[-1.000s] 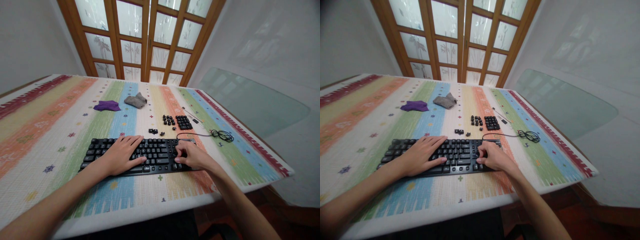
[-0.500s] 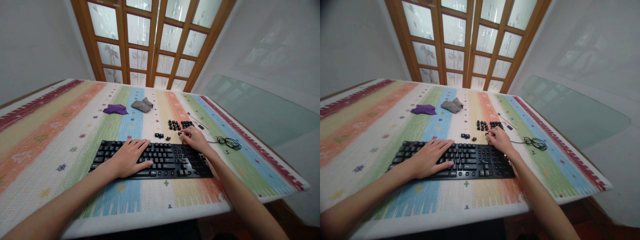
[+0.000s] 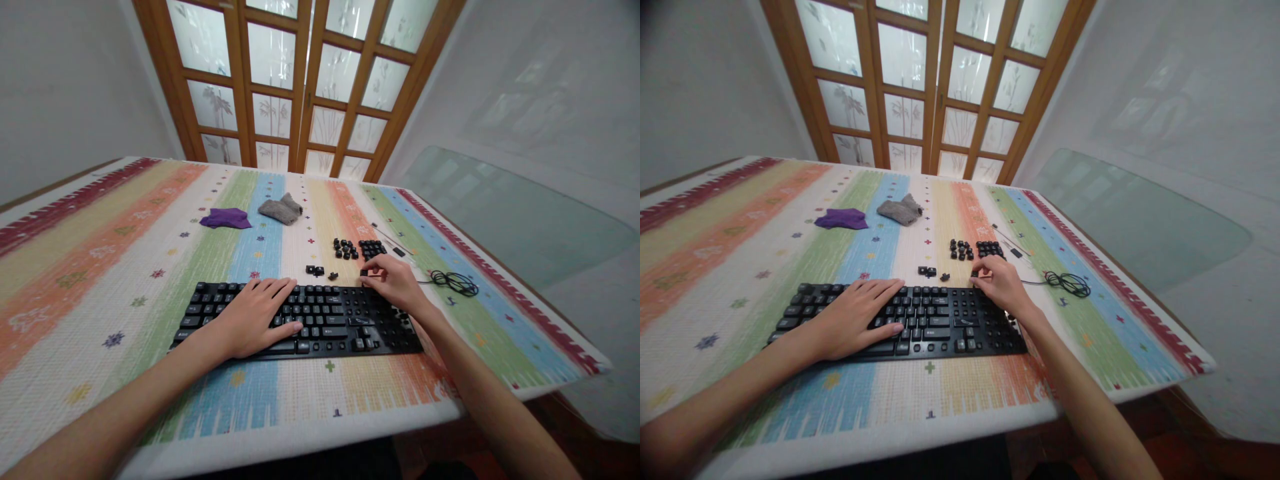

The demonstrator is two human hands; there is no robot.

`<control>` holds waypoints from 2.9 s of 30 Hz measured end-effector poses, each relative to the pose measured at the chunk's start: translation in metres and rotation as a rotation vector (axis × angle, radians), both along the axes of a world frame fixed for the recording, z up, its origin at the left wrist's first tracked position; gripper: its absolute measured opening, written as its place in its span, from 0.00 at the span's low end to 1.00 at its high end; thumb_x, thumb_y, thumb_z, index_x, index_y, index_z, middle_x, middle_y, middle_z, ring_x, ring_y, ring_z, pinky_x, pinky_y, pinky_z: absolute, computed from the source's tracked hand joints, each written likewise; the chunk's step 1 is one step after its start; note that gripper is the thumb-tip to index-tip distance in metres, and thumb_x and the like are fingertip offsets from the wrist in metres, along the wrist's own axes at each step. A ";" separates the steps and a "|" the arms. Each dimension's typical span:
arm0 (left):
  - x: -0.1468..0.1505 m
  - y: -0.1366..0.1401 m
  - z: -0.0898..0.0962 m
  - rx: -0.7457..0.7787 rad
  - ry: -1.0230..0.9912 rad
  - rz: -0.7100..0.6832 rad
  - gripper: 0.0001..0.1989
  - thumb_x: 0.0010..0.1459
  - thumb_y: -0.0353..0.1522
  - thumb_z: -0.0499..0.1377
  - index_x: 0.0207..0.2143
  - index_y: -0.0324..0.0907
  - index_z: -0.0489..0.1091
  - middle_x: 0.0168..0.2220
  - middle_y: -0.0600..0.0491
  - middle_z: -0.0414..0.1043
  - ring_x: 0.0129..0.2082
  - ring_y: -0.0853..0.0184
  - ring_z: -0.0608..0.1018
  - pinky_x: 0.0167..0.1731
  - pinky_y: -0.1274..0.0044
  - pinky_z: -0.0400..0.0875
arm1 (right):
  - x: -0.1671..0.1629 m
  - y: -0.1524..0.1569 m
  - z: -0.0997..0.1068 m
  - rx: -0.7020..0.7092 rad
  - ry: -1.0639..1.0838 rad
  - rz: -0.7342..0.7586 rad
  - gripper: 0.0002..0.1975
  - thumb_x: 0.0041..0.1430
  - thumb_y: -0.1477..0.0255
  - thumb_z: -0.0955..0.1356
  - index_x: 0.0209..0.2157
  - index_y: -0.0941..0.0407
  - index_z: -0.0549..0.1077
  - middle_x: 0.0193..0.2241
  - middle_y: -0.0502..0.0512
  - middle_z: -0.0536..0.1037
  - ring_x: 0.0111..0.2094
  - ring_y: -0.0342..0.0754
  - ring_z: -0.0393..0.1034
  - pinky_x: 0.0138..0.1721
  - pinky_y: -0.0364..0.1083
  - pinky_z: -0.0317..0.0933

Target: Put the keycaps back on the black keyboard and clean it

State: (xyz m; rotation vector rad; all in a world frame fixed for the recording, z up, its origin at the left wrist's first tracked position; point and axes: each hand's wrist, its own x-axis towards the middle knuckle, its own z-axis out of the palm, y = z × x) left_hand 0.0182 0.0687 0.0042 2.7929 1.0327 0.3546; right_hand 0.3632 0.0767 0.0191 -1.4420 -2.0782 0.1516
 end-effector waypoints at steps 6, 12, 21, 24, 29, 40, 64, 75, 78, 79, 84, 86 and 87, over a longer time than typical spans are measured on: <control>0.000 0.001 -0.001 0.006 -0.002 0.001 0.39 0.68 0.57 0.44 0.68 0.41 0.55 0.66 0.42 0.63 0.63 0.49 0.67 0.64 0.53 0.53 | 0.005 -0.059 0.025 -0.103 0.141 0.124 0.12 0.62 0.59 0.73 0.34 0.54 0.77 0.33 0.55 0.80 0.33 0.50 0.74 0.34 0.48 0.69; 0.000 0.002 -0.003 0.011 0.015 0.002 0.40 0.67 0.58 0.43 0.68 0.39 0.56 0.65 0.41 0.63 0.63 0.47 0.67 0.65 0.51 0.52 | 0.006 -0.103 0.022 -0.216 0.182 0.245 0.10 0.64 0.62 0.73 0.34 0.54 0.78 0.33 0.54 0.80 0.33 0.49 0.75 0.36 0.47 0.71; -0.001 0.003 -0.002 0.020 0.021 -0.001 0.39 0.67 0.58 0.42 0.68 0.41 0.56 0.65 0.42 0.64 0.62 0.48 0.68 0.65 0.52 0.52 | -0.006 -0.112 -0.003 -0.171 0.200 0.245 0.08 0.66 0.67 0.72 0.32 0.55 0.77 0.34 0.56 0.80 0.35 0.49 0.76 0.38 0.48 0.71; -0.001 0.003 -0.002 0.018 0.023 0.004 0.39 0.67 0.59 0.42 0.68 0.41 0.56 0.65 0.42 0.64 0.62 0.48 0.68 0.65 0.51 0.52 | -0.008 -0.112 -0.001 -0.184 0.160 0.265 0.11 0.68 0.68 0.70 0.30 0.55 0.75 0.34 0.56 0.79 0.34 0.48 0.75 0.37 0.47 0.70; -0.001 0.003 -0.001 0.003 0.025 0.002 0.40 0.67 0.59 0.42 0.68 0.40 0.56 0.65 0.42 0.63 0.63 0.47 0.68 0.64 0.50 0.53 | -0.008 -0.112 0.002 -0.163 0.112 0.306 0.13 0.70 0.71 0.67 0.29 0.55 0.75 0.35 0.55 0.77 0.35 0.47 0.73 0.35 0.46 0.68; 0.000 0.003 -0.001 0.012 0.038 0.006 0.41 0.67 0.59 0.39 0.67 0.39 0.56 0.65 0.41 0.63 0.63 0.49 0.68 0.64 0.52 0.53 | -0.026 -0.133 -0.006 0.196 -0.315 0.200 0.12 0.69 0.75 0.65 0.32 0.56 0.78 0.35 0.61 0.81 0.33 0.52 0.72 0.33 0.52 0.69; 0.000 0.001 -0.004 0.038 0.013 0.001 0.40 0.68 0.57 0.44 0.67 0.36 0.56 0.64 0.39 0.64 0.62 0.48 0.68 0.64 0.51 0.53 | -0.090 0.037 0.009 -0.001 -0.213 0.257 0.03 0.60 0.76 0.73 0.36 0.57 0.81 0.37 0.56 0.82 0.45 0.55 0.71 0.49 0.52 0.64; 0.000 0.001 -0.005 0.061 0.005 0.002 0.38 0.68 0.56 0.45 0.66 0.37 0.57 0.64 0.40 0.65 0.61 0.50 0.68 0.63 0.54 0.55 | -0.105 0.050 0.003 -0.028 -0.276 0.194 0.08 0.56 0.82 0.73 0.37 0.59 0.81 0.35 0.59 0.80 0.44 0.55 0.70 0.45 0.51 0.64; 0.000 0.001 -0.005 0.059 0.011 0.003 0.39 0.68 0.57 0.44 0.67 0.36 0.56 0.64 0.39 0.65 0.62 0.49 0.68 0.64 0.53 0.54 | -0.104 0.039 0.008 0.038 -0.172 0.235 0.09 0.55 0.83 0.73 0.37 0.58 0.79 0.36 0.57 0.81 0.43 0.54 0.70 0.46 0.51 0.64; 0.000 0.001 -0.004 0.058 0.015 0.003 0.39 0.68 0.57 0.43 0.67 0.36 0.56 0.64 0.39 0.65 0.62 0.49 0.68 0.64 0.53 0.53 | -0.102 0.031 0.011 0.059 -0.124 0.264 0.09 0.55 0.83 0.73 0.38 0.57 0.79 0.36 0.56 0.81 0.42 0.53 0.70 0.46 0.50 0.64; 0.001 0.000 -0.004 0.042 0.034 0.003 0.40 0.68 0.58 0.42 0.67 0.36 0.55 0.64 0.39 0.64 0.63 0.48 0.67 0.64 0.51 0.53 | -0.095 -0.027 0.026 0.051 0.081 0.427 0.07 0.61 0.78 0.72 0.41 0.55 0.77 0.36 0.53 0.80 0.39 0.51 0.70 0.43 0.50 0.65; 0.001 0.000 -0.003 0.037 0.031 0.003 0.40 0.68 0.57 0.42 0.67 0.36 0.55 0.65 0.39 0.63 0.63 0.48 0.67 0.64 0.51 0.52 | -0.093 -0.052 0.026 -0.009 0.169 0.488 0.07 0.63 0.77 0.71 0.43 0.55 0.76 0.37 0.54 0.80 0.40 0.50 0.70 0.43 0.50 0.66; 0.001 0.000 -0.003 0.035 0.027 0.003 0.40 0.68 0.57 0.42 0.67 0.36 0.55 0.65 0.40 0.63 0.63 0.48 0.67 0.64 0.51 0.52 | -0.093 -0.063 0.023 -0.036 0.193 0.507 0.07 0.64 0.76 0.71 0.44 0.55 0.76 0.37 0.54 0.80 0.39 0.50 0.70 0.42 0.49 0.66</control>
